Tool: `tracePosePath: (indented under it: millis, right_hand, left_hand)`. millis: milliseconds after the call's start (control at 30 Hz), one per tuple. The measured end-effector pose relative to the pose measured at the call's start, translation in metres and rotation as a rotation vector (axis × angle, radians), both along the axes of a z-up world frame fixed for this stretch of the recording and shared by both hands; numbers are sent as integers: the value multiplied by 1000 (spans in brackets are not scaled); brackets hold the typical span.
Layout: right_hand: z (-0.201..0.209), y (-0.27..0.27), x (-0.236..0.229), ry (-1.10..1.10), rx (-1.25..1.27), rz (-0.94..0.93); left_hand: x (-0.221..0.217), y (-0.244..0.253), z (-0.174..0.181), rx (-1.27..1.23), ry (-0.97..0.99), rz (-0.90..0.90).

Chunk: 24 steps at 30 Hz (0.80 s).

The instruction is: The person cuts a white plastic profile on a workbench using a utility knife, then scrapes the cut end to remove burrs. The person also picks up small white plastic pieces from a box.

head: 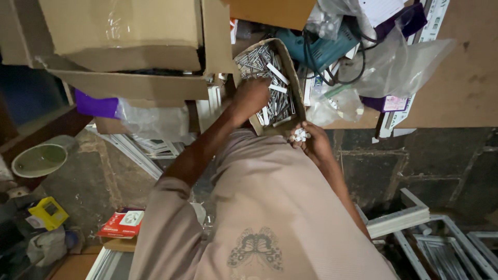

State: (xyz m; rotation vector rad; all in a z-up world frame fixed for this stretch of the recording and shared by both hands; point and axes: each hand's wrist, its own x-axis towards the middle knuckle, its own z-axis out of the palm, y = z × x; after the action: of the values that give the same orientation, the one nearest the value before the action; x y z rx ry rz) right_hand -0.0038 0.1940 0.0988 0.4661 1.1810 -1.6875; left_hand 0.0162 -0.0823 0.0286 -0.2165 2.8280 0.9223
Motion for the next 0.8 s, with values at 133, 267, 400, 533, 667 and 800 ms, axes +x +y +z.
tracePosePath:
  millis: [133,267,400,533,667,800]
  right_hand:
    - [3,-4,-3,15,45,-12]
    - [5,-6,-2,9,2,-16]
    - [6,-7,0,6,47,-2]
    - [7,-5,0,11,67,-1]
    - [9,-5,-3,40,31,-18]
    - [11,-7,-5,42,58,-4]
  left_hand:
    - [3,26,-2,-378,-3,-197]
    - [16,54,-2,-268,14,-347]
    - [16,55,3,-277,150,-387]
    - [7,37,6,-113,-47,-412]
    - [-6,14,4,-57,-226,-458]
    - [-6,2,-5,-56,-25,-386]
